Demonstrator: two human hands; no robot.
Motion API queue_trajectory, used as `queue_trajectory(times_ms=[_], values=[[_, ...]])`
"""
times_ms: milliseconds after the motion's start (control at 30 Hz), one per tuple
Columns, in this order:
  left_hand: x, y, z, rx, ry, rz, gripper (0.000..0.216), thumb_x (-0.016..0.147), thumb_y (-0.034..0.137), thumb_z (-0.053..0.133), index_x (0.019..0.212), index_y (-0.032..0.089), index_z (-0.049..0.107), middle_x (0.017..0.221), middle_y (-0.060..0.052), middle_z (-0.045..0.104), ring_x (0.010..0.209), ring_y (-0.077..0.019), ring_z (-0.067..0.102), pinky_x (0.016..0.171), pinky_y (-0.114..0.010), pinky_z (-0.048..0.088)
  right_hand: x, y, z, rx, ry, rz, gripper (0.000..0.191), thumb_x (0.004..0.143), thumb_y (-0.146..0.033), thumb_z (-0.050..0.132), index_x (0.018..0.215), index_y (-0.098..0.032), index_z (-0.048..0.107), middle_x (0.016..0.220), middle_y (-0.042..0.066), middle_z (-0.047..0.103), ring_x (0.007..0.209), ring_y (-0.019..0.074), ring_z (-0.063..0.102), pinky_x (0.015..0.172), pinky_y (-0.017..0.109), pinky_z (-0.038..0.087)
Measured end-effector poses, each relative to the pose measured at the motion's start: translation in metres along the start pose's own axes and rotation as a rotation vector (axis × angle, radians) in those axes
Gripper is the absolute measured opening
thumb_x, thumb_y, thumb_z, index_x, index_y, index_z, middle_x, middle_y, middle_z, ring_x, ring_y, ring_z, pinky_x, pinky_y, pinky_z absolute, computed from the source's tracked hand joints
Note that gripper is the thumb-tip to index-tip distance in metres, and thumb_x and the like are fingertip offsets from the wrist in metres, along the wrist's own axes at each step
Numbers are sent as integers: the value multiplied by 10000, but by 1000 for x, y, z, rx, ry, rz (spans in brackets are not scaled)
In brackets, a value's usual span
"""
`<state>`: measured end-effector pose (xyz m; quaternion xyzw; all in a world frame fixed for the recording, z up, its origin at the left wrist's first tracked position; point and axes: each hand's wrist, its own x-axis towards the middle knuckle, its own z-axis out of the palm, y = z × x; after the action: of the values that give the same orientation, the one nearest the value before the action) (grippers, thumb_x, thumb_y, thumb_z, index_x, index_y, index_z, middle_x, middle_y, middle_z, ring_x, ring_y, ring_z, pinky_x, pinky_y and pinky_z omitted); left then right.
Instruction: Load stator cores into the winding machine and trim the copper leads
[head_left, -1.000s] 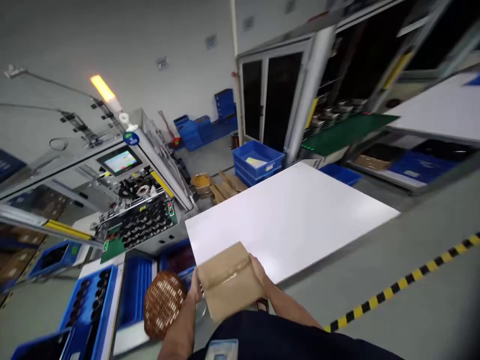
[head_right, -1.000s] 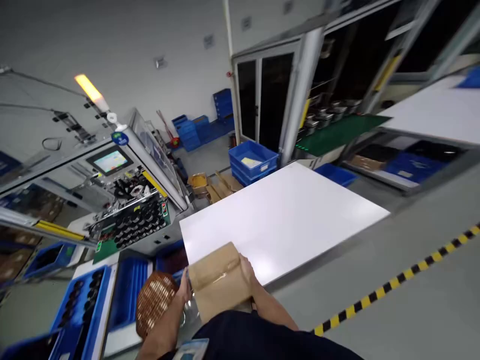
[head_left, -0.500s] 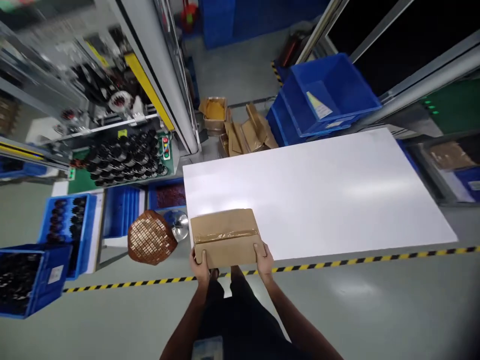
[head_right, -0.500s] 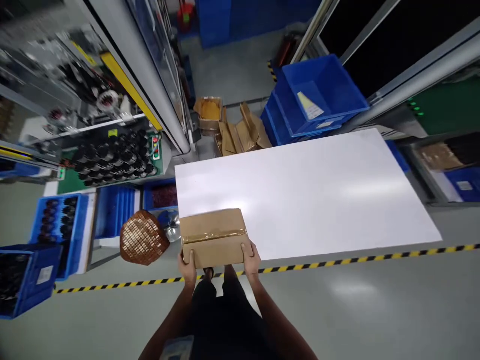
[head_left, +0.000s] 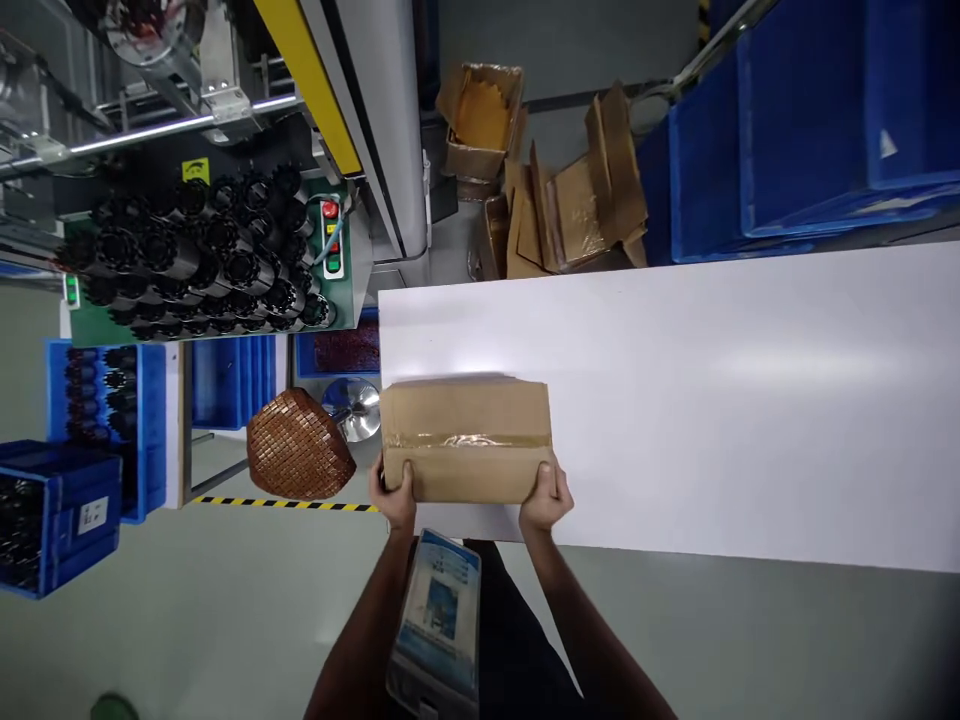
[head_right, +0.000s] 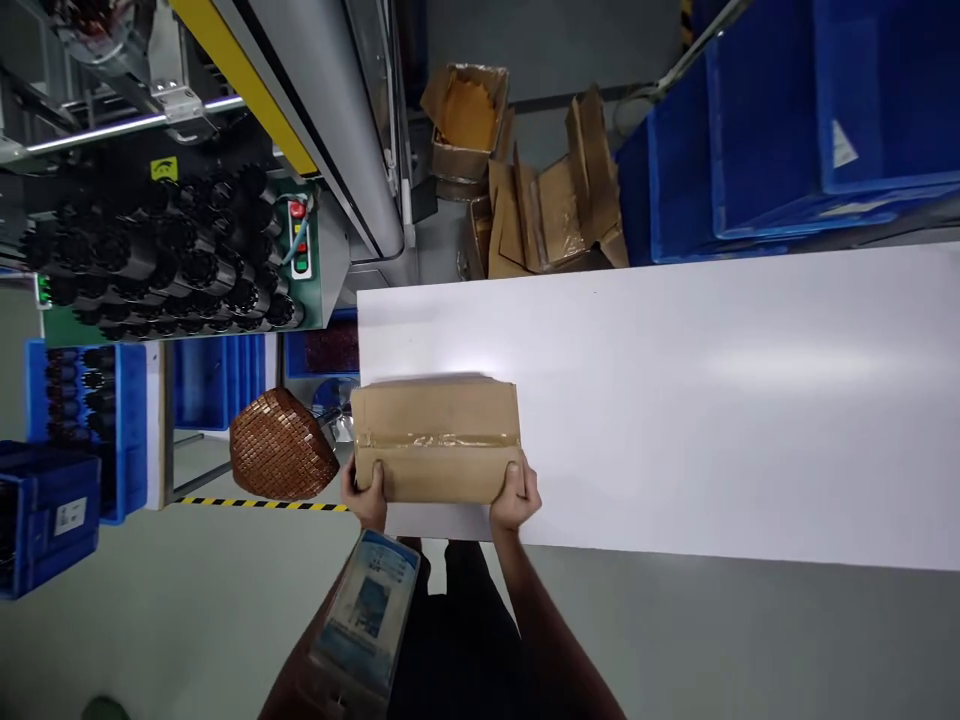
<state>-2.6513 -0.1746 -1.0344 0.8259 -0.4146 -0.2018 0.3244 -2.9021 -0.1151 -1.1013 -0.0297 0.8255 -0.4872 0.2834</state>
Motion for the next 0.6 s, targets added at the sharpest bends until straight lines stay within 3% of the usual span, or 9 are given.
queue_trajectory(times_ms=[200,367,467,600], values=[[92,52,61,-52,-3,166,660,977,572,949,1460,160,769,1382,-157,802,1271,-313,789,1140,-549,692,61,-47,87,87,-37,-55,919,932,-835,801,1493,-109,854,1467,230,842,1369,391,801,1276,608,617],[157,91,105,-100,-25,226,598,1002,461,959,1485,165,770,1421,-146,800,1307,-314,780,1192,-568,666,94,-82,143,114,-17,-83,938,970,-807,762,1556,-76,815,1533,239,824,1431,373,783,1315,564,610],[180,108,122,-108,-37,236,564,995,424,965,1462,169,777,1442,-146,793,1340,-314,766,1233,-570,642,103,-94,163,123,-15,-84,863,1025,-781,746,1560,-108,813,1547,221,824,1432,351,784,1300,548,629],[183,122,124,-81,-46,218,579,995,417,953,1478,161,761,1421,-149,780,1314,-310,765,1227,-559,636,111,-105,172,144,-11,-72,593,1118,-619,814,1505,-170,806,1523,171,822,1419,323,792,1280,596,643]])
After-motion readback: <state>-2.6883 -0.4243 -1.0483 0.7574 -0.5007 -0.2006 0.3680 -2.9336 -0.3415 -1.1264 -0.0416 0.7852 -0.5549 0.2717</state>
